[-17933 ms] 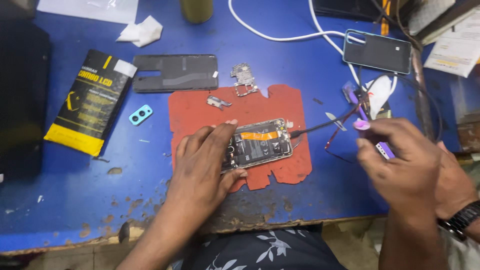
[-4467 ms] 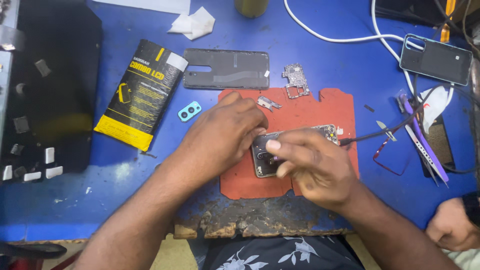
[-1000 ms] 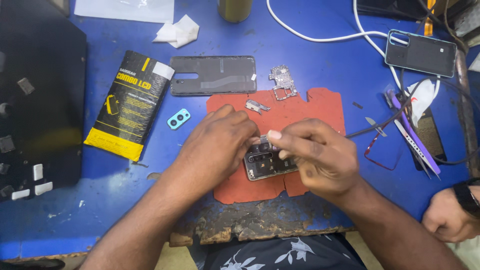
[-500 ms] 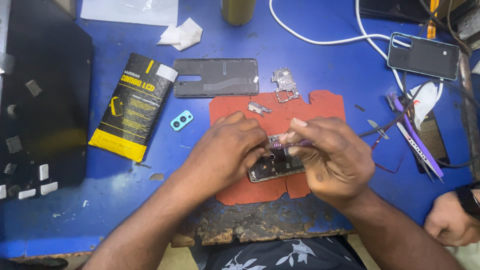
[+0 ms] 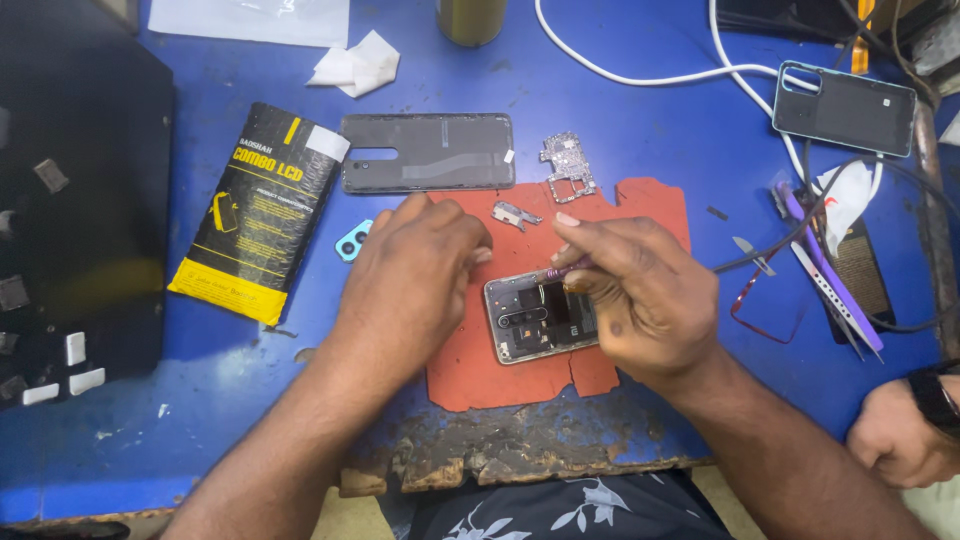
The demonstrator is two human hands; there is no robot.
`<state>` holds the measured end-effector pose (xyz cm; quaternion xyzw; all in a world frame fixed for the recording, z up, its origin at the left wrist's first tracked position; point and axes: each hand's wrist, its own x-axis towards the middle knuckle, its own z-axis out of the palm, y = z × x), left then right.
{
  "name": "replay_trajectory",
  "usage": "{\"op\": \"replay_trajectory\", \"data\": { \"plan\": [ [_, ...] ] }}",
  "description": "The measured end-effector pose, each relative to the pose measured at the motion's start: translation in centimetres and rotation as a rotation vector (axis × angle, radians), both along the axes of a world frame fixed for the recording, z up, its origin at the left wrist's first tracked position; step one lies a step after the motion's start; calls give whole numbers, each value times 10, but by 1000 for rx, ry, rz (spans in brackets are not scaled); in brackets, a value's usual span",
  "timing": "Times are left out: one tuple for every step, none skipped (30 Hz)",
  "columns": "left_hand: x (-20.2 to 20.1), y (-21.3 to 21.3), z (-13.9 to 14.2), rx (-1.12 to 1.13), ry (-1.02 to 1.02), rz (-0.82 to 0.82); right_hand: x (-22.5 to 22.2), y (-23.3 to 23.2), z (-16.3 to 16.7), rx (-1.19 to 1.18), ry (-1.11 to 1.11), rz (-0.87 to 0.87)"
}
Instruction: The person removes the back cover of a smartphone, disconnects internal ribbon cables, and uses a screwdriver to unscrew and remove the camera module. They then reconnect the cables and place the back cover back onto the phone.
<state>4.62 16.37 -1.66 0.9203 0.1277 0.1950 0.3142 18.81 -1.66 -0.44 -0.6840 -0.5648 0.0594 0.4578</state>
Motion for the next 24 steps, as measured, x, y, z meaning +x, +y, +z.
{"op": "replay_trajectory", "data": {
  "plan": [
    [0,0,-1,10,0,11,0,1,0,10,-5,47],
    [0,1,-1,20,-1,21,1,2,-1,20,-11,94],
    [1,1,-2,31,-2,31,2,3,-1,31,-17,140],
    [1,0,-2,31,-6,27,2,2,-1,36,-20,141],
    [1,0,-2,31,-9,24,2,2,0,41,-22,143],
    [0,0,-2,32,-12,21,2,2,0,47,-24,145],
    [0,0,-2,18,-16,9,3,2,1,4,5,148],
    [0,0,-2,4,-21,-4,4,3,2,-39,33,152],
    [-1,0,-2,-8,-28,-16,6,4,3,-81,60,156],
    [-1,-1,-1,-10,-30,-21,6,5,3,-70,118,163],
    [-1,-1,-1,-13,-30,-27,6,6,3,-60,178,170],
    [-1,-1,-1,-16,-30,-34,7,7,4,-51,238,176],
    [-1,-1,-1,-17,-35,-39,7,8,5,-71,222,191],
    [-1,-2,-1,-20,-38,-45,8,9,7,-92,206,205],
    [-1,-2,-1,-20,-42,-53,9,9,8,-110,190,218],
    [-1,-2,-2,-4,-36,-54,8,11,7,-101,197,222],
    [-1,-2,-2,10,-29,-55,8,12,7,-94,204,227],
    [-1,-2,-3,23,-22,-54,7,13,7,-88,212,234],
    [-1,-2,-3,15,-27,-62,7,13,7,-81,206,216],
    [-1,-2,-3,7,-32,-67,7,13,6,-73,200,200],
    [-1,-3,-4,-2,-35,-72,7,14,5,-67,196,185],
    [0,-3,-4,0,-28,-70,7,14,4,-61,234,205],
    [0,-3,-5,2,-20,-69,7,14,3,-54,274,225],
    [0,-3,-5,6,-12,-70,7,14,1,-46,312,243]
  ]
}}
